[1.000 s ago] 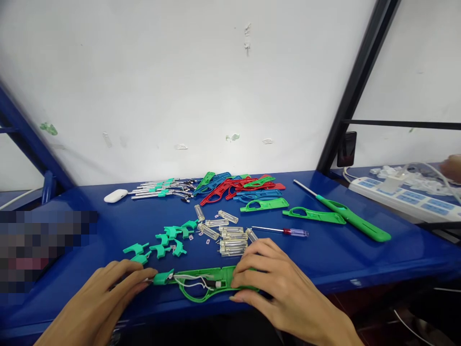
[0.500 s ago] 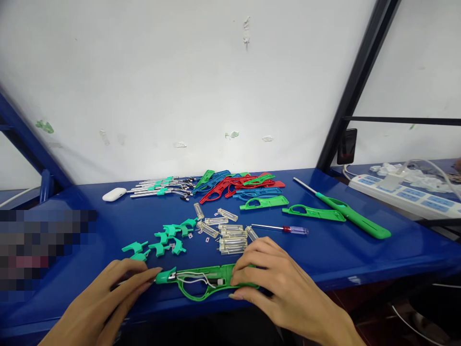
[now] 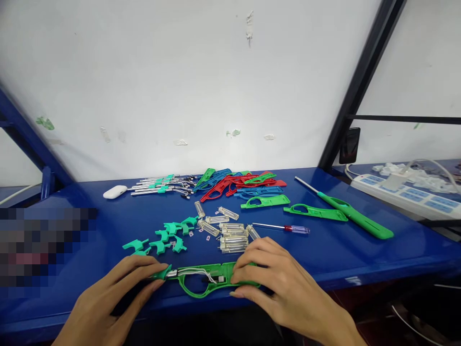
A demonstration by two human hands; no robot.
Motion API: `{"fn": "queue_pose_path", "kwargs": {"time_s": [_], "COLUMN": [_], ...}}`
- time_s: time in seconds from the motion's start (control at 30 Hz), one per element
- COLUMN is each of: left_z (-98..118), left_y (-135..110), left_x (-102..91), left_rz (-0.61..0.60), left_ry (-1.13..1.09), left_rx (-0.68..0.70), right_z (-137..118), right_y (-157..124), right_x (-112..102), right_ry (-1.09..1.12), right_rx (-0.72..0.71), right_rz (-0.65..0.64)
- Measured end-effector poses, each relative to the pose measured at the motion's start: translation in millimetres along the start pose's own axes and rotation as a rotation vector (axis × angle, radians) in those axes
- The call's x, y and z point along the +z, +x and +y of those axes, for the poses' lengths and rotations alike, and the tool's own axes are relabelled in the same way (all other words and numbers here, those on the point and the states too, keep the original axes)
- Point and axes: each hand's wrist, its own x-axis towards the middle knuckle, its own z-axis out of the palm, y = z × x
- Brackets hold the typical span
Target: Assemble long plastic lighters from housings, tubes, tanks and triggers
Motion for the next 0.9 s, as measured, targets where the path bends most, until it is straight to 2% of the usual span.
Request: {"fn": "queue_pose_path", "kwargs": {"time_s": [0.17,0.3,0.5,0.67,0.9], "left_z": [-3,-4,-2,2,6], "left_y": [-7,-12,-7,-2,3], "left_x": [-3.6,-5.3,4.2,4.7,0.8], "left_rz": [-0.105,-0.173,-0.075,-0.021,-0.063], "left_ry": [0.011,0.043,-0.128,-0.161,-0.153], "left_rx": [-0.102,-0.095,-0.049,-0.06,-0.062], "right_z": [1,1,0,1,3], "right_y": [-1,0,0,0,0], "right_x": [0,0,0,0,2], "right_ry": [0.018,0.025,0.013,0.028,0.055], "right_rx": [-0.009,-0.013,-0.003,-0.004,-0.018], "right_rz": [-0.003,0.003,0.001,-0.001,0.004]}}
